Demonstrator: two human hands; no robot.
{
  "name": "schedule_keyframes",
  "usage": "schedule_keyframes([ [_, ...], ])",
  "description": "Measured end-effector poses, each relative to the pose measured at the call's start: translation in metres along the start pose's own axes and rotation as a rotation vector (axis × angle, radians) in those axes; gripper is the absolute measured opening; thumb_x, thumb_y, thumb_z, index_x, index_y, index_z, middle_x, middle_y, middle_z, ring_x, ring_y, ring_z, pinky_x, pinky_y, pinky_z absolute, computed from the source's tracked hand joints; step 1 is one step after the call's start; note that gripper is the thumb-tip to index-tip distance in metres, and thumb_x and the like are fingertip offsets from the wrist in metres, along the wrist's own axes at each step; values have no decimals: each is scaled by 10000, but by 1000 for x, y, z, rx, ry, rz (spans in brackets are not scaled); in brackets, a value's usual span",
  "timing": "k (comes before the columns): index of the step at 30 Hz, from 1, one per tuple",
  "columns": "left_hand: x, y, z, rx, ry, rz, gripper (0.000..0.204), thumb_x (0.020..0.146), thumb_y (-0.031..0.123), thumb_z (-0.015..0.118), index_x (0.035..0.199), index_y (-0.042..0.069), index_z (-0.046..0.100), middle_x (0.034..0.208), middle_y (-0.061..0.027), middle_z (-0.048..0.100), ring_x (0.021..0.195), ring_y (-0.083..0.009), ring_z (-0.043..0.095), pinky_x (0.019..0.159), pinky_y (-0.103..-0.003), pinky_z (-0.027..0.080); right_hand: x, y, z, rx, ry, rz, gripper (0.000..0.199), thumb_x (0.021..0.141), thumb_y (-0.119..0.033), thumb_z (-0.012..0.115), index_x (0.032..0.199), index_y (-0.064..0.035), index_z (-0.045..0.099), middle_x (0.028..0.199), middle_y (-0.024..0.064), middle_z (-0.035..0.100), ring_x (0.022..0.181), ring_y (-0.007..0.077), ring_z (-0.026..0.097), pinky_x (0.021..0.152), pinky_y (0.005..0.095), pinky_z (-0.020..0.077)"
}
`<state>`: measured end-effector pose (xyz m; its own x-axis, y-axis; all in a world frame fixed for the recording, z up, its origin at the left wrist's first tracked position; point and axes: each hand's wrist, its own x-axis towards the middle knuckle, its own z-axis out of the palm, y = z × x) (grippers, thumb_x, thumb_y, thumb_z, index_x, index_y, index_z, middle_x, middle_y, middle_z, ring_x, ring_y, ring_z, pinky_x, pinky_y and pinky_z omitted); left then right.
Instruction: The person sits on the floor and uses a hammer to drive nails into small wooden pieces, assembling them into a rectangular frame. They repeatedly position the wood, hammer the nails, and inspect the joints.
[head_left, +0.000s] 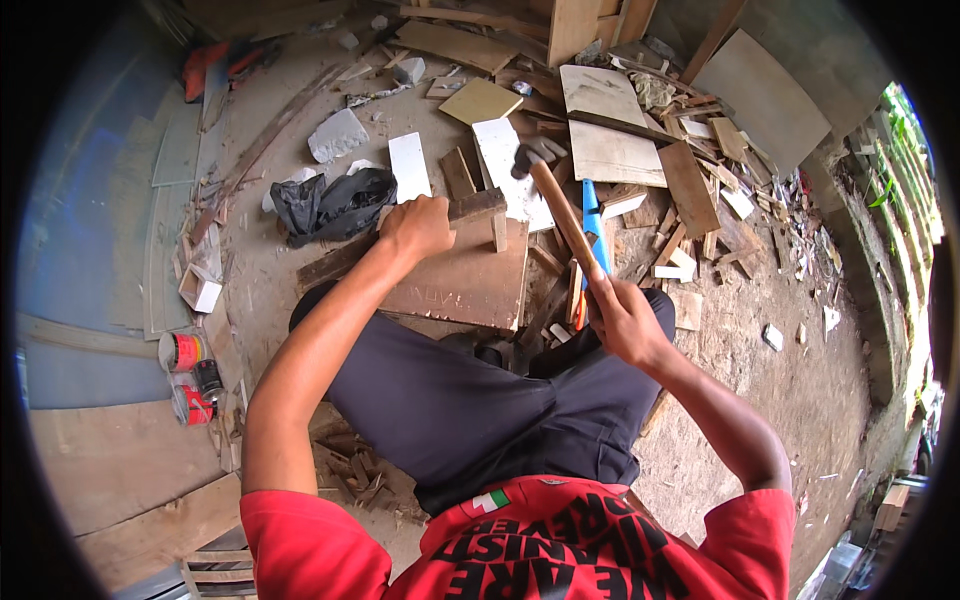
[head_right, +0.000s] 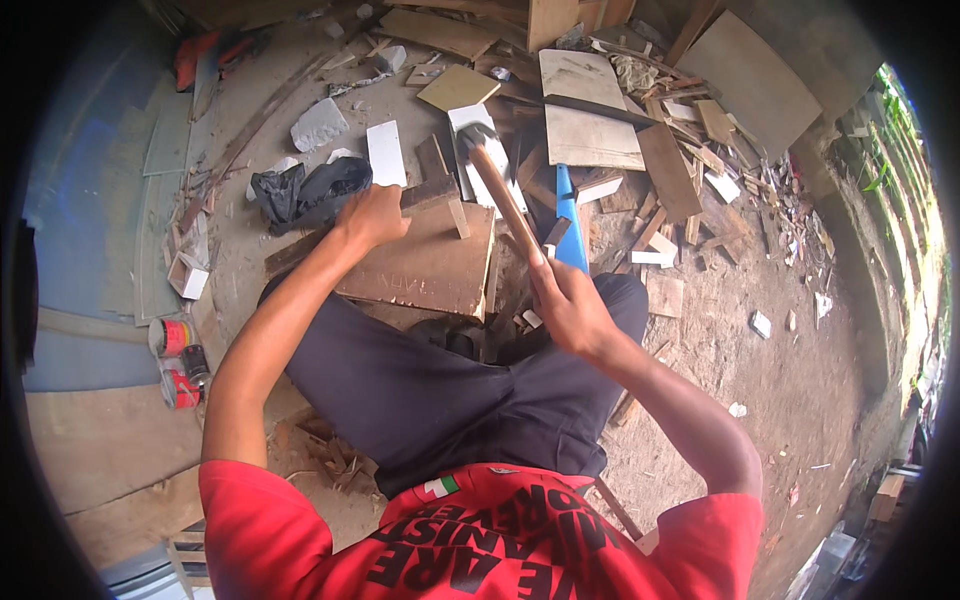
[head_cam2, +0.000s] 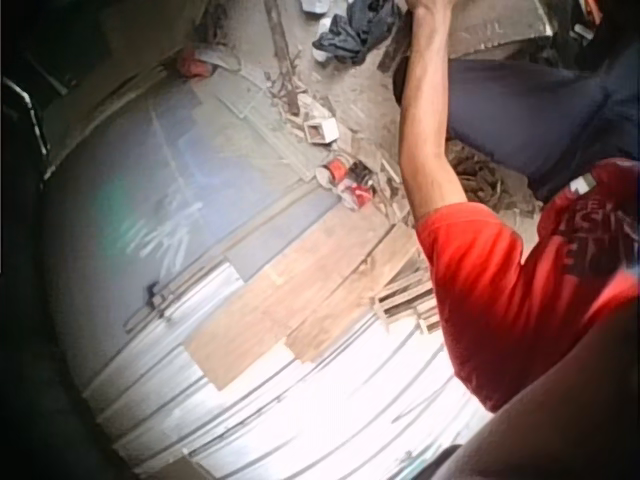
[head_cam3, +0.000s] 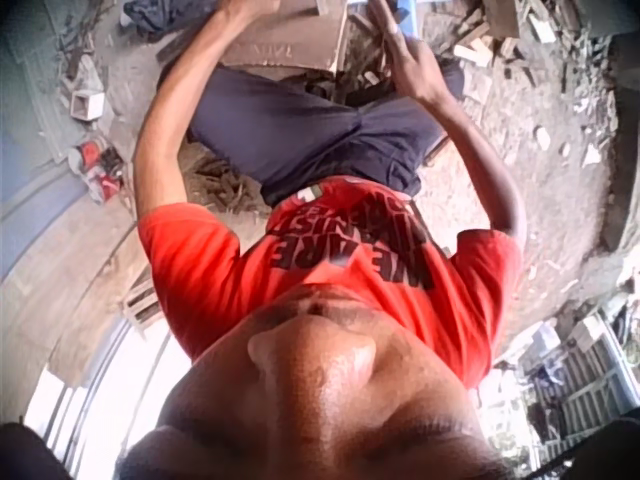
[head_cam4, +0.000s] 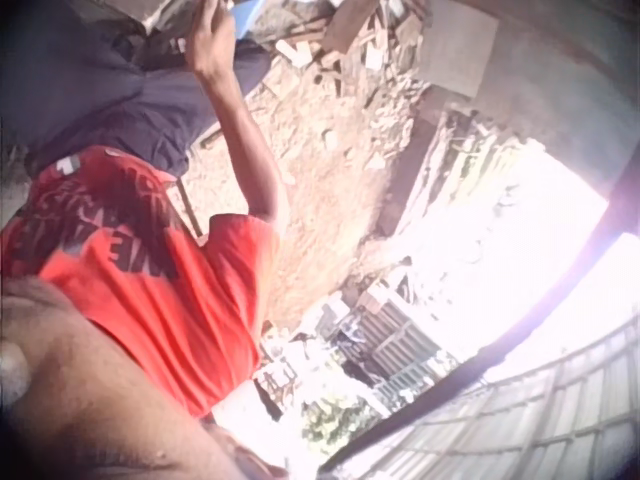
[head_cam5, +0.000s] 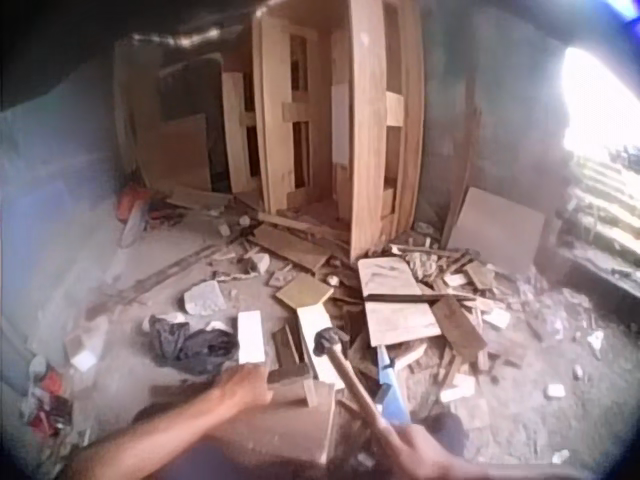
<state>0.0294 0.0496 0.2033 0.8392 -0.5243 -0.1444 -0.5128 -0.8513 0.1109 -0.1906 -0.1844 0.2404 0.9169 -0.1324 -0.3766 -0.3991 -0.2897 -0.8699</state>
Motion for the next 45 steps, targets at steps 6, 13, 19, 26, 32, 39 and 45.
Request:
schedule_keyframes([
  [6, 2, 1, 4, 18, 44, 9, 302, 750, 151, 613, 960, -44, 709, 942, -306, 685, 919, -430, 693, 812, -471, 572, 12, -25, 2, -130, -94, 127, 614, 1041, -542, 340, 808, -8, 534, 610, 14, 464, 545, 136, 489, 518, 333, 409],
  [13, 0, 2, -2, -13, -52, -51, 359, 752, 224, 714, 981, -51, 678, 946, -304, 680, 930, -448, 675, 824, -495, 555, -17, -110, -22, 120, 80, -679, 535, 1051, -516, 315, 807, -58, 447, 540, -42, 367, 410, 52, 341, 376, 222, 269],
  [19, 4, 0, 8, 3, -24, -26, 354, 742, 195, 692, 1014, -31, 686, 977, -294, 684, 932, -434, 683, 837, -484, 558, 17, -12, -15, -75, -128, 176, 576, 1044, -528, 334, 869, -13, 523, 593, 28, 489, 518, 138, 509, 472, 292, 408],
  [26, 0, 0, -3, -14, -25, -54, 298, 752, 146, 603, 962, -29, 721, 959, -282, 695, 910, -418, 701, 812, -470, 572, 11, -4, -26, 347, 13, 96, 507, 1022, -566, 383, 817, -106, 441, 577, -36, 353, 402, 74, 314, 359, 258, 268],
  [32, 3, 3, -1, 2, -29, -46, 365, 755, 234, 704, 977, -55, 684, 995, -302, 675, 958, -445, 665, 834, -497, 549, 23, 0, -15, -149, -105, -7, 616, 1021, -577, 378, 850, -11, 551, 627, 13, 478, 560, 110, 494, 507, 309, 415],
  [39, -2, -3, -1, 11, -1, -30, 352, 742, 215, 715, 947, -71, 685, 919, -317, 673, 893, -451, 679, 792, -491, 565, -2, -79, -28, 140, -4, -423, 527, 1060, -482, 333, 816, -41, 487, 628, -27, 437, 539, 87, 415, 485, 271, 363],
  [45, 0, 0, 7, 37, -10, -11, 286, 731, 127, 636, 950, -41, 711, 960, -309, 682, 933, -422, 693, 826, -466, 569, 23, 0, -11, -331, -137, 18, 588, 1039, -530, 364, 893, 14, 536, 624, 20, 502, 564, 146, 492, 509, 335, 407],
])
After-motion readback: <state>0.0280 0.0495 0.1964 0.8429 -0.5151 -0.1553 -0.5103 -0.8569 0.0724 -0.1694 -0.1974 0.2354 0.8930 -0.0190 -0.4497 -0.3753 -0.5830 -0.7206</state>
